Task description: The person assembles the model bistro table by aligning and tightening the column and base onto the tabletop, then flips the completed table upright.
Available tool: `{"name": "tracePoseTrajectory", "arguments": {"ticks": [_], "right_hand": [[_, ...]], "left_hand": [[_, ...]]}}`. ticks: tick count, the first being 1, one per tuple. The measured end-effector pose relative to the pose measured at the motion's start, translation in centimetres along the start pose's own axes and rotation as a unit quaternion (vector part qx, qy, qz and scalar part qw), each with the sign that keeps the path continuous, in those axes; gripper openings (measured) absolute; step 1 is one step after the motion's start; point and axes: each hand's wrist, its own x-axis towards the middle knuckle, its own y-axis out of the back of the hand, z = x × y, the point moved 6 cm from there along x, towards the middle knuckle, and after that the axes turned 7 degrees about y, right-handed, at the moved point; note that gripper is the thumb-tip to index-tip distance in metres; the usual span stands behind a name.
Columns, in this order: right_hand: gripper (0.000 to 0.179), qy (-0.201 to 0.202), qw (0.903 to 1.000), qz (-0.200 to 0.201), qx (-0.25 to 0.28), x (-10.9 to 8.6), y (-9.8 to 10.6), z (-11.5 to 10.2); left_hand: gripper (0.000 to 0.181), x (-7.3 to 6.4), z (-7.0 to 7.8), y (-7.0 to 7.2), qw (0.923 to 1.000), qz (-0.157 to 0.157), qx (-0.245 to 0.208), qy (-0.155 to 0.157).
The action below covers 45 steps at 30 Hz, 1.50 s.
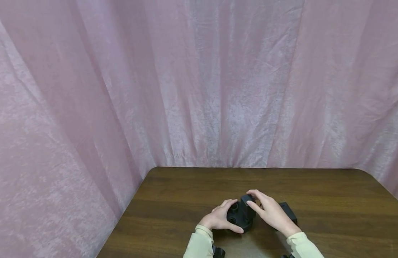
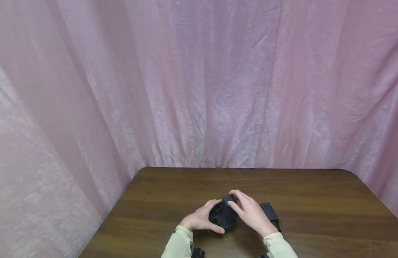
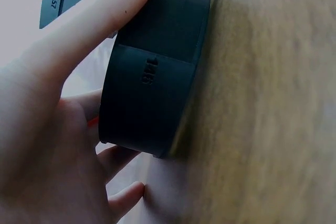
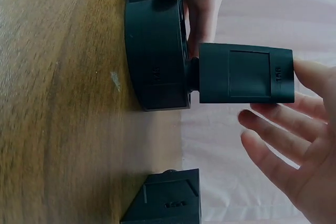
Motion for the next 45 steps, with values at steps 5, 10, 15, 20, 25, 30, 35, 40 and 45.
{"name": "tracePoseTrajectory", "arguments": {"ticks": [5, 10, 15, 20, 25, 30, 35, 40, 45], "right_hand": [[0.032, -0.021, 0.9998, 0.002, -0.002, 0.1, -0.1, 0.4], [0.036, -0.034, 0.9993, -0.007, -0.011, 0.0, -0.2, 0.6], [0.038, -0.032, 0.9988, -0.025, -0.028, 0.0, -0.3, 0.4], [0.039, -0.047, 0.9967, -0.020, -0.063, 0.1, -0.1, 0.5], [0.041, -0.057, 0.9960, -0.027, -0.063, -0.1, -0.3, 0.6], [0.043, -0.065, 0.9971, -0.025, -0.031, -0.7, -0.1, 0.7], [0.042, -0.066, 0.9975, -0.023, 0.012, -1.2, 0.3, 0.9], [0.039, -0.057, 0.9982, -0.015, 0.005, -1.3, 0.5, 1.0], [0.035, -0.048, 0.9987, -0.007, -0.017, -1.5, 0.7, 0.9]], "left_hand": [[0.096, -0.2, 0.1, 0.0, 0.9998, -0.013, -0.010, 0.011], [0.097, -0.2, 0.2, 0.0, 0.9998, -0.012, -0.011, 0.009], [0.097, -0.1, 0.1, 0.1, 1.0000, -0.006, -0.001, 0.006], [0.097, -0.1, 0.1, 0.1, 0.9999, -0.010, -0.002, 0.004], [0.096, -0.2, 0.1, 0.1, 0.9998, -0.017, -0.009, 0.007], [0.095, -0.3, 0.1, 0.1, 0.9997, -0.020, -0.010, 0.004], [0.095, -0.3, 0.0, 0.1, 0.9998, -0.019, -0.007, 0.005], [0.095, -0.3, 0.0, 0.1, 0.9996, -0.025, -0.011, 0.007], [0.095, -0.4, 0.1, 0.0, 0.9995, -0.027, -0.014, 0.007]]}}
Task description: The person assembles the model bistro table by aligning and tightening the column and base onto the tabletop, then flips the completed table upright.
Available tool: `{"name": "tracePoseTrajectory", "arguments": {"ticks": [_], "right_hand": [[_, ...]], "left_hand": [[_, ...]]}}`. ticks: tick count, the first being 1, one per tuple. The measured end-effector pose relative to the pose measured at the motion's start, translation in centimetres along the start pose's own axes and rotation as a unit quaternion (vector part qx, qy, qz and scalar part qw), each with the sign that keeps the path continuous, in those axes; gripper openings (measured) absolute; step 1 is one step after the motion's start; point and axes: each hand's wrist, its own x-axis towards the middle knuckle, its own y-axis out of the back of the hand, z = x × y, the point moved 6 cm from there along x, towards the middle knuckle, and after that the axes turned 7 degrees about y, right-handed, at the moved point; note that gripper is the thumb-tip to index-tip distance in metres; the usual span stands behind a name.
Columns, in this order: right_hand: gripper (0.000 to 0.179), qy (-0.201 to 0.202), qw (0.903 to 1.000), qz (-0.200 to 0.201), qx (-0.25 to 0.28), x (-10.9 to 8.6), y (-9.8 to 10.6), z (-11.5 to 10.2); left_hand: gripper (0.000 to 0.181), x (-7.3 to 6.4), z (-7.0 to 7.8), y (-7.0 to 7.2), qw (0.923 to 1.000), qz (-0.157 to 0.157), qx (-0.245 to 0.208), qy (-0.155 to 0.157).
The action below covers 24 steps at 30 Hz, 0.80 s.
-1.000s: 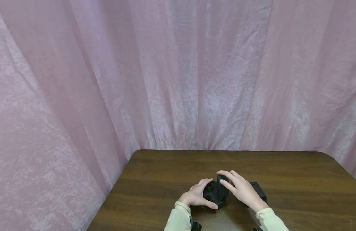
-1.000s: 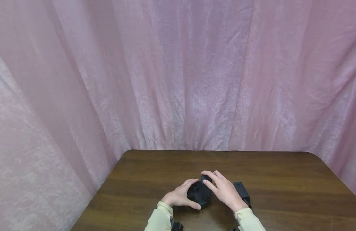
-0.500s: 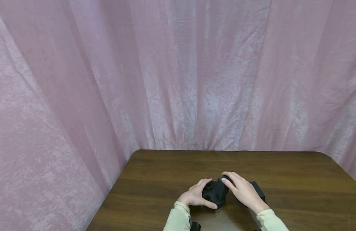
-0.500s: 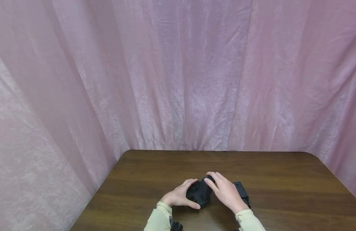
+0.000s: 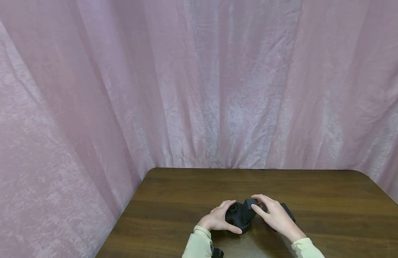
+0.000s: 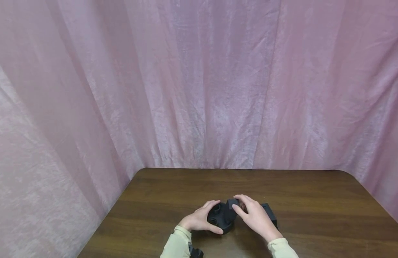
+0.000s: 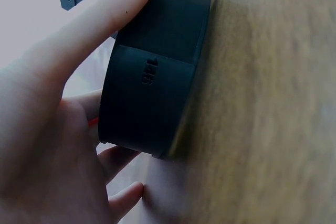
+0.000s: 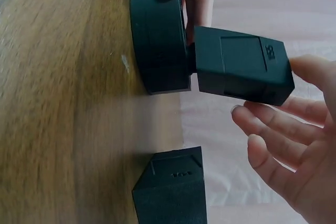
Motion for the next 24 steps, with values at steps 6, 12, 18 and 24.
{"name": "tracePoseTrajectory", "arguments": {"ticks": [6, 12, 18, 24], "right_hand": [[0.035, -0.009, 0.9996, -0.026, 0.009, -0.3, -0.3, 0.2], [0.028, 0.025, 0.9956, -0.077, 0.047, -0.5, -0.7, -0.2], [0.045, 0.109, 0.9926, -0.052, 0.015, -0.6, -0.5, -1.2], [0.080, 0.270, 0.9602, -0.012, -0.070, -0.8, -0.3, -3.3]], "left_hand": [[0.094, 0.1, 0.0, 0.0, 1.0000, 0.001, 0.000, -0.005], [0.096, 0.1, 0.0, 0.0, 1.0000, 0.003, 0.001, -0.009], [0.096, 0.1, -0.1, 0.0, 1.0000, 0.002, 0.005, -0.007], [0.097, 0.1, -0.1, 0.0, 1.0000, 0.003, -0.002, 0.000]]}}
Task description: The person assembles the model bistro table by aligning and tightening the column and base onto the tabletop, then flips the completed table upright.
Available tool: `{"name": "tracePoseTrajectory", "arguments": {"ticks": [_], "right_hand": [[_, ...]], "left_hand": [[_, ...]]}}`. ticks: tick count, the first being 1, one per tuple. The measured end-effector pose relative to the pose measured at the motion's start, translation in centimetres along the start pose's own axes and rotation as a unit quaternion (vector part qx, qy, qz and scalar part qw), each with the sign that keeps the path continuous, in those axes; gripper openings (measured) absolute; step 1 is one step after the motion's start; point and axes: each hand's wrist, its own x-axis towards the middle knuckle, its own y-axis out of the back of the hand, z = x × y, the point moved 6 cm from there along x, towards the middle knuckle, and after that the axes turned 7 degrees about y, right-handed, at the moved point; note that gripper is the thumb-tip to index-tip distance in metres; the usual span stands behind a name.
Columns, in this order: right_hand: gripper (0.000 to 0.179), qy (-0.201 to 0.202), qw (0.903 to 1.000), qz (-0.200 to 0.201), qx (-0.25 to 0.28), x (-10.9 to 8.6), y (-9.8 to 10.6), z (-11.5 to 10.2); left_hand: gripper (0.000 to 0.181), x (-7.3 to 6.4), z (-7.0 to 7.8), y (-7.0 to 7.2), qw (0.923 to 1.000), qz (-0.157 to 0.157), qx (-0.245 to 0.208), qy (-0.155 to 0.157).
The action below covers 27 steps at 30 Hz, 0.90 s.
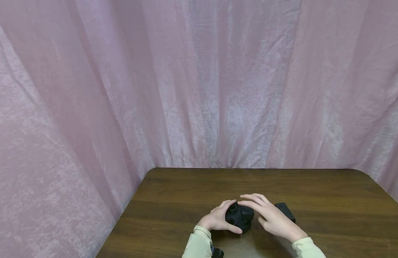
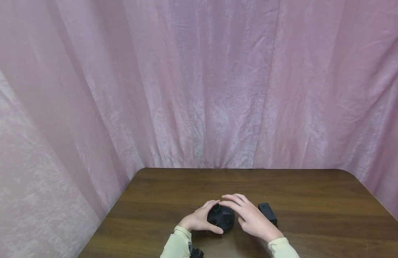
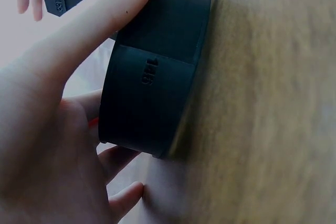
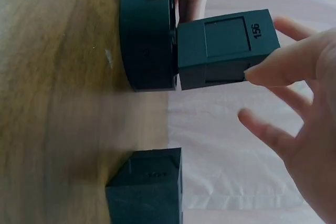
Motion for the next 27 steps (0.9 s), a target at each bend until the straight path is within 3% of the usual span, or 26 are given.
{"name": "tracePoseTrajectory", "arguments": {"ticks": [2, 4, 8, 21, 27], "right_hand": [[0.079, 0.036, 0.9992, -0.018, -0.006, 0.2, -0.2, -0.5], [0.073, 0.041, 0.9983, -0.041, -0.003, 0.3, -0.4, -0.7], [0.060, 0.014, 0.9982, -0.058, -0.009, 0.5, -0.5, -0.6], [0.049, -0.033, 0.9963, -0.037, -0.070, 1.1, -0.6, 0.1], [0.040, -0.058, 0.9946, -0.050, -0.069, 1.4, -1.1, 0.6]], "left_hand": [[0.097, 0.0, 0.0, 0.0, 1.0000, 0.000, 0.001, -0.002], [0.097, 0.1, 0.1, 0.0, 1.0000, -0.001, 0.002, -0.006], [0.098, 0.1, 0.1, 0.0, 1.0000, 0.001, 0.005, -0.008], [0.097, 0.0, -0.2, -0.2, 1.0000, 0.003, 0.001, 0.007], [0.096, 0.1, -0.2, -0.2, 0.9999, 0.007, 0.001, 0.008]]}}
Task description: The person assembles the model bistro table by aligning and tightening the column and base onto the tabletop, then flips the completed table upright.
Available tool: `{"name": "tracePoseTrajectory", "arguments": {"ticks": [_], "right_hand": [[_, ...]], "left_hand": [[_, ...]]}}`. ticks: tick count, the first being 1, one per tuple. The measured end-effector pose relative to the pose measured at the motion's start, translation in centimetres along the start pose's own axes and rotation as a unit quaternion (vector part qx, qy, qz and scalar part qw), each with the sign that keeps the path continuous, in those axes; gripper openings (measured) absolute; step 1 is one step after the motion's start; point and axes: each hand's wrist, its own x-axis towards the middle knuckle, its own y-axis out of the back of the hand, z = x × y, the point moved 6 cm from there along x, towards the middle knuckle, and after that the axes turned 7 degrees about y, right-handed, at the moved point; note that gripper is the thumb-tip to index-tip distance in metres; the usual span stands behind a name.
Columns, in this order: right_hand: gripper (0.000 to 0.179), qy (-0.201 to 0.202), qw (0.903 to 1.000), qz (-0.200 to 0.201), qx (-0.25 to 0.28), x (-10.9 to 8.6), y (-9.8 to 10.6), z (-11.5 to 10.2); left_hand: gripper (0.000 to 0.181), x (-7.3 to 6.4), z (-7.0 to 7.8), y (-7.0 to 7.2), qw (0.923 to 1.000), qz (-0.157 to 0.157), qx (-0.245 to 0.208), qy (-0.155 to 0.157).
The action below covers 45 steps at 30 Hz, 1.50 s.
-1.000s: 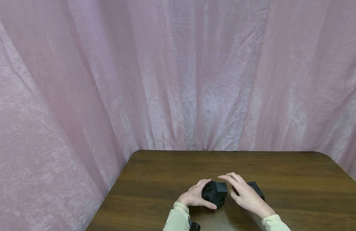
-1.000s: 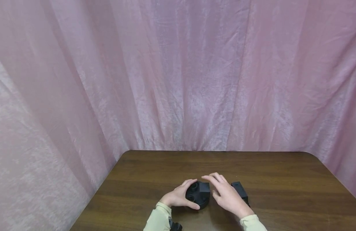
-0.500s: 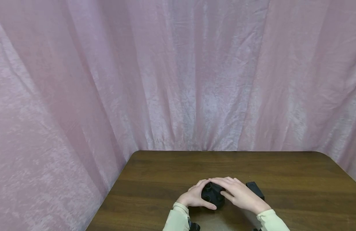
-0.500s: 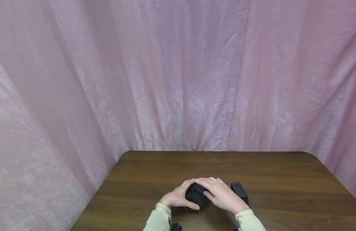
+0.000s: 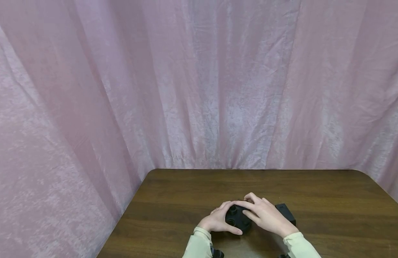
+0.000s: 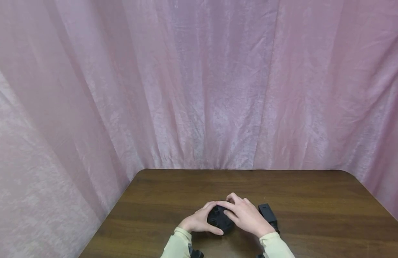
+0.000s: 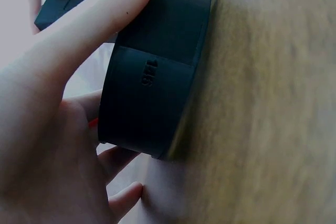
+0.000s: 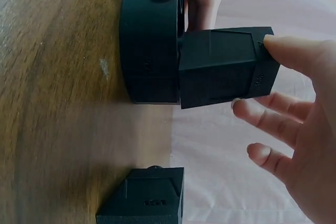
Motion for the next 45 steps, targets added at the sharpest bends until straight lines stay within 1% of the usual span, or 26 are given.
{"name": "tracePoseTrajectory", "arguments": {"ticks": [3, 6, 10, 13, 17, 20, 22, 25, 29, 35, 41, 45], "right_hand": [[0.036, -0.026, 0.9994, -0.014, 0.017, 0.2, -0.4, 0.4], [0.039, -0.071, 0.9963, -0.021, 0.042, 0.0, -0.8, 1.0], [0.042, -0.140, 0.9865, -0.021, 0.083, -0.7, -1.3, 1.8], [0.041, -0.164, 0.9807, -0.007, 0.106, -1.1, -1.4, 2.2], [0.040, -0.168, 0.9792, 0.032, 0.109, -1.3, -1.3, 2.4], [0.040, -0.177, 0.9760, 0.047, 0.118, -1.5, -1.4, 2.6], [0.039, -0.186, 0.9729, 0.046, 0.129, -1.6, -1.5, 2.7], [0.040, -0.199, 0.9676, 0.032, 0.152, -1.8, -1.7, 2.7], [0.041, -0.201, 0.9657, 0.025, 0.162, -2.0, -1.7, 2.6], [0.043, -0.213, 0.9638, 0.044, 0.154, -2.4, -1.5, 2.8], [0.038, -0.201, 0.9664, 0.082, 0.138, -2.7, -1.0, 3.1], [0.035, -0.214, 0.9610, 0.061, 0.165, -2.7, -1.3, 3.3]], "left_hand": [[0.095, 0.0, 0.0, -0.1, 1.0000, -0.003, -0.005, -0.001], [0.094, 0.0, 0.1, -0.2, 1.0000, -0.003, -0.002, -0.008], [0.094, 0.0, 0.2, -0.3, 0.9999, -0.003, 0.004, -0.016], [0.095, 0.0, 0.2, -0.1, 0.9999, -0.002, 0.005, -0.015], [0.096, 0.1, 0.3, 0.1, 0.9998, 0.000, 0.007, -0.018], [0.096, 0.1, 0.3, 0.1, 0.9997, 0.002, 0.010, -0.023], [0.095, 0.1, 0.2, 0.0, 0.9996, 0.004, 0.011, -0.025], [0.095, 0.2, 0.0, -0.2, 0.9997, 0.007, 0.007, -0.021], [0.095, 0.2, -0.1, -0.3, 0.9997, 0.012, 0.006, -0.021], [0.096, 0.2, 0.0, -0.3, 0.9993, 0.012, 0.014, -0.031], [0.096, 0.2, 0.1, -0.2, 0.9993, 0.015, 0.015, -0.032], [0.096, 0.1, 0.1, -0.2, 0.9993, 0.017, 0.012, -0.033]]}}
